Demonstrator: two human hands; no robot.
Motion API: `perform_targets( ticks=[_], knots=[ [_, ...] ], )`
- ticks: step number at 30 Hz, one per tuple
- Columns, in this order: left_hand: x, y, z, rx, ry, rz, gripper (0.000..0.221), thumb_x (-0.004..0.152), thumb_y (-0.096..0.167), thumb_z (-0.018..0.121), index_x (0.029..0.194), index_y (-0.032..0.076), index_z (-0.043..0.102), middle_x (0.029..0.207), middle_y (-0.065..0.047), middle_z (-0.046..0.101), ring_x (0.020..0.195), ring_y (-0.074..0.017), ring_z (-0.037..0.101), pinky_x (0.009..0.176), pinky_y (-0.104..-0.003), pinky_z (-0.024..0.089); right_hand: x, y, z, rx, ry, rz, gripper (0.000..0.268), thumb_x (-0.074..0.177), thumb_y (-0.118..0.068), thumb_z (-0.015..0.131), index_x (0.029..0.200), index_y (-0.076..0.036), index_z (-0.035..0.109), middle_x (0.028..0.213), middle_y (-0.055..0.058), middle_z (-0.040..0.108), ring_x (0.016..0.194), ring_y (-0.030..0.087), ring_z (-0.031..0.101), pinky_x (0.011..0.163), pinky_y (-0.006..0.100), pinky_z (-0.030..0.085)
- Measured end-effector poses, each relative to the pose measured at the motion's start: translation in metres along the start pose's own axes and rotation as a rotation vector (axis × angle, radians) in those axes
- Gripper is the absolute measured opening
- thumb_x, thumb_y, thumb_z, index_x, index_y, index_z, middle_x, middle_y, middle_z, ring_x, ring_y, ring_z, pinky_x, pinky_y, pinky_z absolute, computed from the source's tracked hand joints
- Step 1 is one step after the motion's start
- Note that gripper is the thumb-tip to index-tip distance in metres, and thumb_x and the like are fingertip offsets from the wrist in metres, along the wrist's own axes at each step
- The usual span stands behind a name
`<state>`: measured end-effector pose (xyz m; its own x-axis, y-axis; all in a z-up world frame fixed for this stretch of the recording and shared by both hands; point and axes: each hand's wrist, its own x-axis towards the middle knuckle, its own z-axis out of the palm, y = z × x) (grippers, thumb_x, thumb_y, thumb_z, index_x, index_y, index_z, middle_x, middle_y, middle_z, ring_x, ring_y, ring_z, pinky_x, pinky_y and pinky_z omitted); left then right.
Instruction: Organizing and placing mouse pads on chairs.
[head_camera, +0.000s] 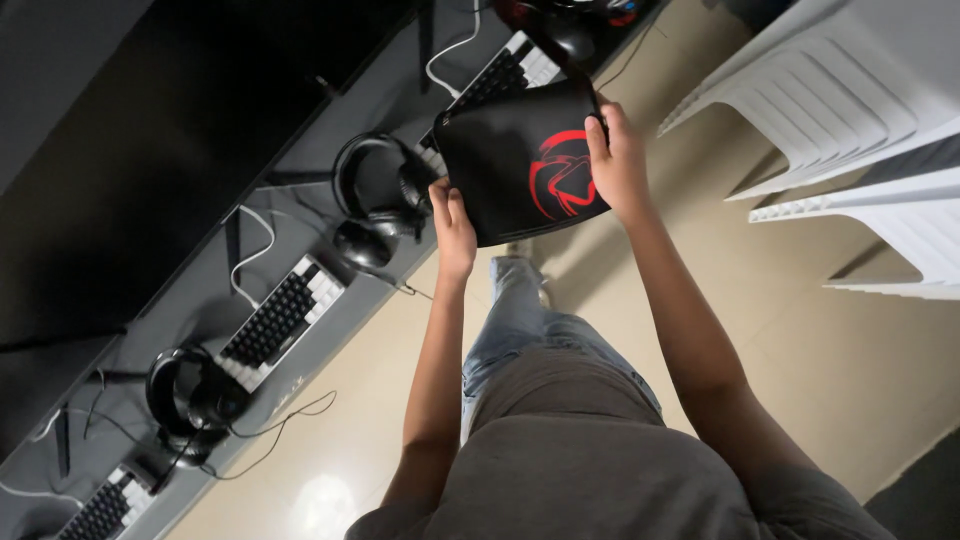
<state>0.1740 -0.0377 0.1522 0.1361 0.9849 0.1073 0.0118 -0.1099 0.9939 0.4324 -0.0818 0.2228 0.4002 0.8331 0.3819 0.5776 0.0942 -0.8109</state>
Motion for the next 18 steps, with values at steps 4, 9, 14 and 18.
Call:
perform_targets(
  ticks=[4, 9, 14, 18],
  knots=[
    [0.018, -0.031, 0.020, -0.009, -0.002, 0.025, 0.016, 0.112, 0.011, 0.039, 0.120, 0.000, 0.047, 0.108, -0.008, 0.055, 0.100, -0.0163, 0.051, 0.098, -0.030, 0.044, 0.011, 0.043, 0.010, -0.044, 0.015, 0.038, 0.024, 0.112, -0.020, 0.057, 0.126, 0.000, 0.058, 0.108, 0.024, 0.070, 0.100, 0.041, 0.068, 0.087, 0.045, 0.053],
    [0.049, -0.056, 0.033, 0.066, 0.058, -0.002, 0.020, 0.106, 0.007, 0.044, 0.124, -0.002, 0.048, 0.114, -0.012, 0.058, 0.103, -0.0193, 0.054, 0.100, -0.032, 0.044, 0.046, 0.073, 0.034, -0.042, 0.016, -0.017, 0.026, 0.110, -0.020, 0.059, 0.128, -0.001, 0.059, 0.107, 0.026, 0.069, 0.100, 0.047, 0.067, 0.083, 0.047, 0.055],
    [0.083, -0.081, 0.039, 0.092, 0.147, -0.027, 0.023, 0.105, 0.007, 0.043, 0.125, -0.002, 0.050, 0.116, -0.013, 0.061, 0.105, -0.0207, 0.057, 0.100, -0.033, 0.046, 0.085, 0.127, 0.073, -0.043, -0.025, -0.059, 0.026, 0.108, -0.021, 0.062, 0.126, -0.002, 0.060, 0.111, 0.025, 0.070, 0.103, 0.046, 0.067, 0.085, 0.047, 0.055],
    [0.102, -0.120, 0.039, 0.128, 0.290, -0.072, 0.027, 0.104, 0.007, 0.046, 0.128, -0.001, 0.053, 0.117, -0.013, 0.063, 0.106, -0.0221, 0.059, 0.101, -0.033, 0.046, 0.114, 0.140, 0.096, 0.007, -0.101, -0.129, 0.028, 0.108, -0.020, 0.061, 0.129, 0.000, 0.059, 0.118, 0.026, 0.069, 0.108, 0.045, 0.065, 0.090, 0.046, 0.054]
  ],
)
